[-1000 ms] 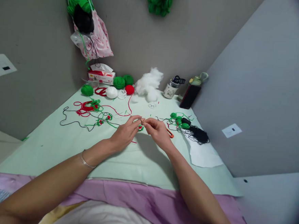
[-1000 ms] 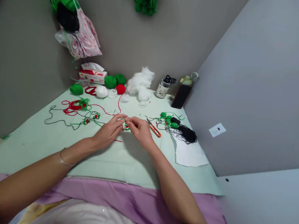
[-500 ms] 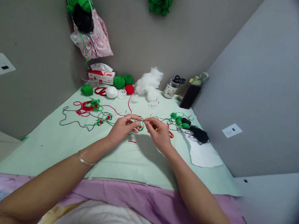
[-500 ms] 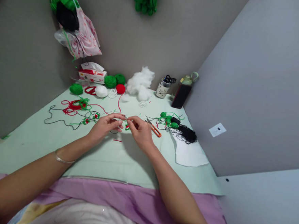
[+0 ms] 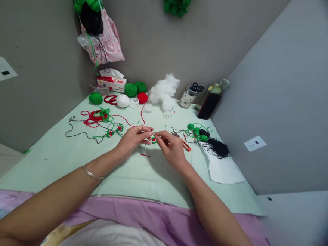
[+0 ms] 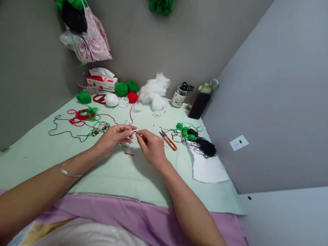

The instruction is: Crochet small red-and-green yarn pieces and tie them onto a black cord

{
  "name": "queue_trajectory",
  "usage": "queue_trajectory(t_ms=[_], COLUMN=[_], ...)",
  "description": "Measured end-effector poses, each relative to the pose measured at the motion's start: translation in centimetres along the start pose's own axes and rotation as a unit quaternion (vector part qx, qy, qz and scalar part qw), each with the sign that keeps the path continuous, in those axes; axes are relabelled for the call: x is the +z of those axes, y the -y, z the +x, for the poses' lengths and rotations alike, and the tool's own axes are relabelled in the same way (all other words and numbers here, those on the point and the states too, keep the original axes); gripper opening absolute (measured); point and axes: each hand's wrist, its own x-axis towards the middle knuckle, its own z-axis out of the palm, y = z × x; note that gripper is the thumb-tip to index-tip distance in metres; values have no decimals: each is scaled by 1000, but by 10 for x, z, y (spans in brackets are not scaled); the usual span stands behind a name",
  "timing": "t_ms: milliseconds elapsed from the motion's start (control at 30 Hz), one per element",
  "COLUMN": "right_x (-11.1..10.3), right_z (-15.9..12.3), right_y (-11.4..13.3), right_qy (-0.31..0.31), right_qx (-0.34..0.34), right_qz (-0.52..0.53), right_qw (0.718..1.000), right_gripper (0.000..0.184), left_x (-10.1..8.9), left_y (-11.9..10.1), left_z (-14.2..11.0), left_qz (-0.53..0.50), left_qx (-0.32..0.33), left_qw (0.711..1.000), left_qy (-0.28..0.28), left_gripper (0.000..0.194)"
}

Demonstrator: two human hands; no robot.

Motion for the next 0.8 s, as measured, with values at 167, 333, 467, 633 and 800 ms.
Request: queue_trajectory(t_ms=[167, 333, 467, 633, 800], right_x=[-1, -8, -26, -55, -84], right_z=[-1, 6, 17, 29, 36], right_y=[0, -14, -37, -69, -95], right_qy=[-22, -64, -125, -228, -305], right_qx=[-39, 6, 79, 167, 204], right_qz=[-55, -108, -98, 34, 146], right_qw=[997, 992, 984, 959, 919], right_gripper=[20, 19, 19, 15, 17], left_x=[-3, -4, -8, -33, -80], left_y=[0, -3, -14, -39, -67], left_z=[1, 0, -1, 3, 0], left_qz=[-8, -37, -45, -62, -139], left_qx=[-28, -28, -43, -26, 50], left_qw=[999, 999, 997, 997, 987], left_qy=[15, 26, 43, 30, -66], left_gripper=[27, 20, 17, 16, 8])
